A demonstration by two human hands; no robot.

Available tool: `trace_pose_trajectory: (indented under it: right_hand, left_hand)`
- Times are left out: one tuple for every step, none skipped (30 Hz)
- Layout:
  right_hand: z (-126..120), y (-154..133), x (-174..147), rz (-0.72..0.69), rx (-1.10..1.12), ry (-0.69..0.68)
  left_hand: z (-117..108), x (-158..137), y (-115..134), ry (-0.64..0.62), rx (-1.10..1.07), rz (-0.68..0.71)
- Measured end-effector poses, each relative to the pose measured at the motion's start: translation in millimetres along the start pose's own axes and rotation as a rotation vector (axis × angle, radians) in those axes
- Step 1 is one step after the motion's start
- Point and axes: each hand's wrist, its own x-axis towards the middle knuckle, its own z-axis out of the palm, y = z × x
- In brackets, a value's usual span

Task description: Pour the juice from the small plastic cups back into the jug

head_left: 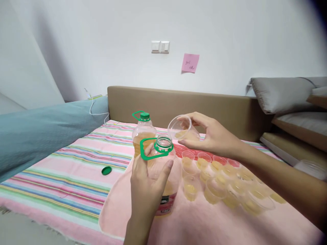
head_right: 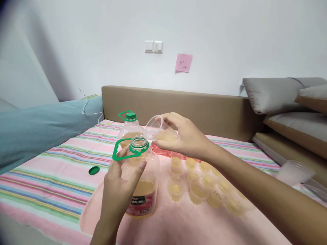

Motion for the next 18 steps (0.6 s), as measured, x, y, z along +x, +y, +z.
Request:
trace_pose_trajectory:
  right_hand:
    - [-1,-1,0,-0.009,-0.019,-0.001]
    - [-2,-3,1,-0.018,-0.037,-0.002]
    - [-3,-4,1,-0.027,-0.052,-0.002]
    - [-4,-5,2,-0.036,-0.064,-0.002]
    - [-5,-6,2,-0.045,-0.073,-0.002]
    - [-5,-7,2,-0.056,-0.080,-0.002]
    - [-6,-8,3,-0.066,-0.086,0.000]
    - [-6,-8,3,-0.073,-0.094,0.000]
    - [-7,-9,4,-0.078,-0.102,0.000]
    - [-7,-9,4,-0.081,-0.111,-0.001]
    - [-8,-9,4,-0.081,-0.120,-0.004]
    - [-8,-9,5,-0.081,-0.132,-0.007]
    - [-9,-10,5,-0.083,-0.144,-0.010]
    - [-10,-10,5,-0.087,-0.157,-0.014]
    - [-10,-10,6,-0.094,-0.170,-0.016]
    - [-11,-10,6,-0.101,-0.183,-0.018]
    - [-11,-10,7,-0.107,-0.196,-0.020]
    - [-12,-10,8,-0.111,-0.208,-0.023]
  left_hand:
    - [0,0,0,-0.001,-0.003,-0.003]
    - [0,0,1,-0.003,-0.006,-0.004]
    - [0,0,1,-0.005,-0.007,-0.005]
    - [0,0,1,-0.006,-0.007,-0.005]
    - [0,0,1,-0.006,-0.008,-0.007]
    - [-1,1,1,-0.006,-0.010,-0.008]
    - [-1,1,1,-0.004,-0.010,-0.009]
    - [-1,1,1,-0.004,-0.010,-0.008]
    - [-1,0,1,-0.005,-0.007,-0.007]
    - [-1,1,1,-0.007,-0.006,-0.005]
    - [-1,1,1,-0.008,-0.005,-0.004]
    - [-1,1,1,-0.008,-0.005,-0.005]
    - [-1,1,1,-0.007,-0.006,-0.006]
    - [-1,1,1,-0.008,-0.008,-0.007]
    - [-1,1,0,-0.008,-0.009,-0.007]
    - [-1,1,0,-0.009,-0.008,-0.005]
    - [-1,1,0,-0.010,-0.006,-0.002]
    - [-1,1,0,-0.012,-0.004,0.004]
